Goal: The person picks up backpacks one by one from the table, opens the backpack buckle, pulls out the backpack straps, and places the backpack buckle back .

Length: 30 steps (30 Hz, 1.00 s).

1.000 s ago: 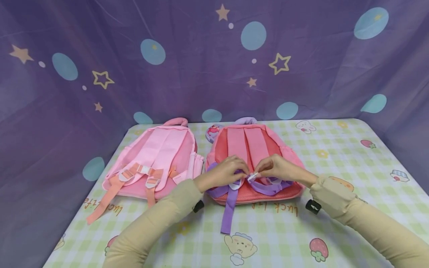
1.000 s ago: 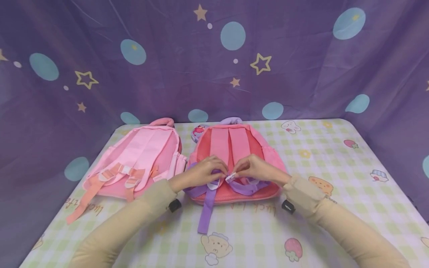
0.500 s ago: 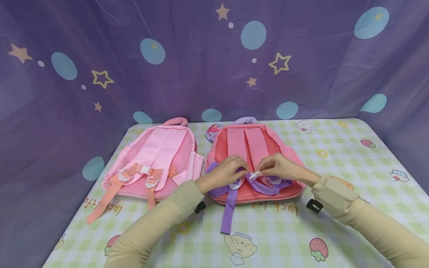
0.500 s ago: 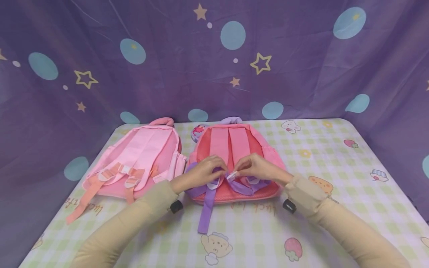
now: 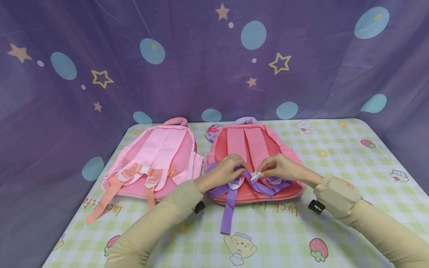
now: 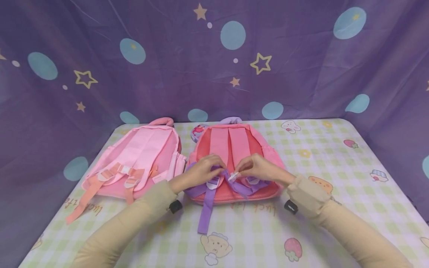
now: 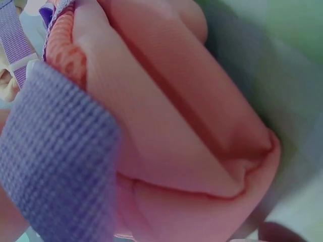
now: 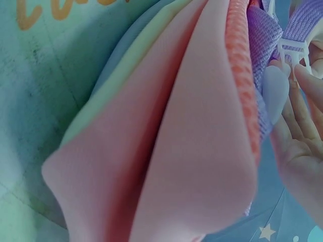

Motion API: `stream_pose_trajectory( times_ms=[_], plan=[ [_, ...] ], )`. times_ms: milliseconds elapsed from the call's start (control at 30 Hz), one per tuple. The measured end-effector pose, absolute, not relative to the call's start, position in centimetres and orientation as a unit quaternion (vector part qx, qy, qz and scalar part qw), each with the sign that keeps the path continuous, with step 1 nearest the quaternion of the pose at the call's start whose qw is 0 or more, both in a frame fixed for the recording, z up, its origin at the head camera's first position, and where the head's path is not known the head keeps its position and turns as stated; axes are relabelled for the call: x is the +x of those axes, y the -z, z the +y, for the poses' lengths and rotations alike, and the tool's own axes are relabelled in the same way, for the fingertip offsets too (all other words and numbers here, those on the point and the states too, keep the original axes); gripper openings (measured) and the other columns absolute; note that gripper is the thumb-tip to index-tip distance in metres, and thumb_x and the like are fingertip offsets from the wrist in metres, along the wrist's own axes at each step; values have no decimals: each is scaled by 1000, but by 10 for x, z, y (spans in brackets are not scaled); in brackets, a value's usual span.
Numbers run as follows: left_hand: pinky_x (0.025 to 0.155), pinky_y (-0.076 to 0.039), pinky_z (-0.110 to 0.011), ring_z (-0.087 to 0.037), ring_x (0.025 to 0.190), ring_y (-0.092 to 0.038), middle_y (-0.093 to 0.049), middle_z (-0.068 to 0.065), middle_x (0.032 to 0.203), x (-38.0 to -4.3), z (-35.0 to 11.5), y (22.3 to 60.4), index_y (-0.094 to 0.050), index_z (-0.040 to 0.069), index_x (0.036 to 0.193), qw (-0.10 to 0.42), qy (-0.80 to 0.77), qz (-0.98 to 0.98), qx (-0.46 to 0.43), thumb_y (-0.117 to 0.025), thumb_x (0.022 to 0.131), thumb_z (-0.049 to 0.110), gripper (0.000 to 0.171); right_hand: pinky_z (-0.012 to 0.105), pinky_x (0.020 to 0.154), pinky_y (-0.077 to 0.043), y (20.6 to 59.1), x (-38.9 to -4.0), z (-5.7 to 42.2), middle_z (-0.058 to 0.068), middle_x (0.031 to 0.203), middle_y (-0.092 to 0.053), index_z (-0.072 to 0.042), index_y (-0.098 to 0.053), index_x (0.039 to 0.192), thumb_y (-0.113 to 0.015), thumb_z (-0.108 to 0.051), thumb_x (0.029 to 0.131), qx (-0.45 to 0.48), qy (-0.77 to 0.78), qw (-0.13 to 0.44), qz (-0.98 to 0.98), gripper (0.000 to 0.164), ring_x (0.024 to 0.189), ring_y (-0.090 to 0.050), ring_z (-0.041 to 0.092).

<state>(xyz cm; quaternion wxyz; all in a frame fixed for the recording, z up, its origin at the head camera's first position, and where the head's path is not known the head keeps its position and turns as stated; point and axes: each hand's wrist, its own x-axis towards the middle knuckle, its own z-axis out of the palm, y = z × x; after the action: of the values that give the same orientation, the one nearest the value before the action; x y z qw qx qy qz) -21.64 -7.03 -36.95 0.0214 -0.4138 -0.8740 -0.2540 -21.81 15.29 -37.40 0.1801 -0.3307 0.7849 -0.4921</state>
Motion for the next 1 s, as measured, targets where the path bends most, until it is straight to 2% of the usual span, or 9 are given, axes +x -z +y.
stream_pose_trajectory(
  times_ms=[333, 600, 1000],
  plan=[
    [83, -42, -25, -16, 92, -54, -62, -3, 90, -217, -74, 370, -64, 6, 90, 22, 264, -875, -405, -58, 84, 6, 9, 24, 71, -50, 372, -216, 154, 9, 88, -67, -1, -67, 88, -64, -9, 80, -331, 483, 184, 790, 12, 84, -63, 10],
    [83, -43, -24, -16, 92, -55, -62, -4, 92, -217, -77, 371, -64, 6, 89, 44, 264, -873, -408, -58, 83, 3, 9, 23, 69, -50, 373, -215, 156, 10, 88, -67, 0, -66, 88, -64, -7, 80, -333, 485, 190, 786, 11, 83, -63, 9],
    [83, -43, -25, -16, 91, -55, -61, -4, 90, -217, -81, 372, -64, 6, 87, 59, 277, -865, -414, -57, 82, -2, 12, 21, 54, -48, 374, -215, 158, 10, 87, -67, -1, -67, 88, -64, -8, 80, -335, 481, 200, 786, 11, 76, -61, 9]
  ],
)
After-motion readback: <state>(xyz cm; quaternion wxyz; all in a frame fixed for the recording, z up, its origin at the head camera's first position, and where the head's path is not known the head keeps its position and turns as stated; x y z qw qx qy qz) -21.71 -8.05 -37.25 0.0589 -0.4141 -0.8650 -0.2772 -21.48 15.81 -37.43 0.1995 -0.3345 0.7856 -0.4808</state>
